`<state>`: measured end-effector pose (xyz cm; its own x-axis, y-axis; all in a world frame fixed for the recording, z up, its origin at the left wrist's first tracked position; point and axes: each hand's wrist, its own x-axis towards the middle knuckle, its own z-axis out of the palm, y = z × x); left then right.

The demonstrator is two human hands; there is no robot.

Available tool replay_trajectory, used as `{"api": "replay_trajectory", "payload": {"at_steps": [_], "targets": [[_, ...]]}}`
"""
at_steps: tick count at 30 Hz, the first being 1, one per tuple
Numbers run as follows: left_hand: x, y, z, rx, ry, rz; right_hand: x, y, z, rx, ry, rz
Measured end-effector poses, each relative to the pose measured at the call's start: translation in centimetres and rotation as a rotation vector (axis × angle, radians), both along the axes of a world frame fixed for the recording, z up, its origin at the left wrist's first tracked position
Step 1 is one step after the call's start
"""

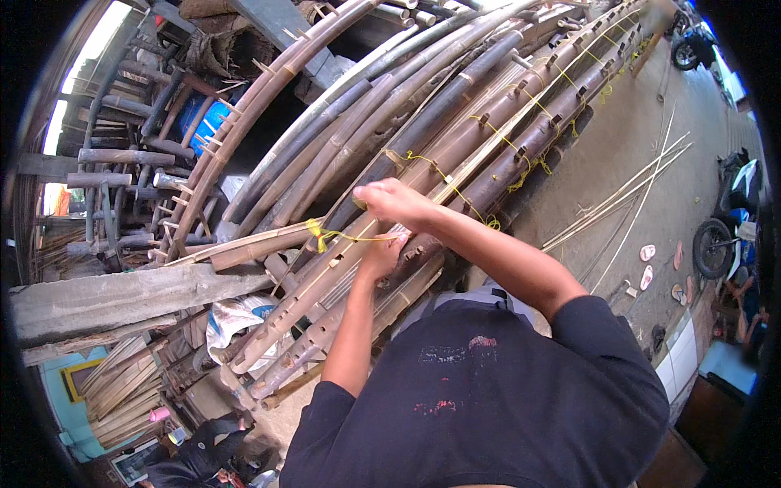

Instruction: The person ties thin bamboo sticks to a larger bamboo rack using yellow string. They wrap the string around the sticks and rack, then tie knots to secure them in place.

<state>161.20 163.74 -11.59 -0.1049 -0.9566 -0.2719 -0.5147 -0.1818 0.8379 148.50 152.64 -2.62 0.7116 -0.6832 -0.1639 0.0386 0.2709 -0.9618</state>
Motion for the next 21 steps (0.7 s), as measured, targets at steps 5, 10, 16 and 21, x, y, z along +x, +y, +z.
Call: {"api": "replay_trajectory", "payload": {"at_steps": [5, 10, 16, 21], "targets": [[-1.4, -0.5, 1.4, 0.024, -0.021, 0.084, -10.8, 12.5, -5.8, -0.706, 0.333, 0.528], [-2.2, -3.9, 6.8, -0.195, 0.200, 0.243, -10.6, 13.3, -11.7, -0.767, 0.254, 0.224], [4.0, -13.0, -1.3, -0.466, -0.430, 0.276, -12.8, 13.9, -8.8, -0.677, 0.212, 0.288], [6.7, -16.5, -7.1, -0.178, -0.598, -0.170, -18.1, 12.0, -9.7, 0.025, -0.062, 0.158]]}}
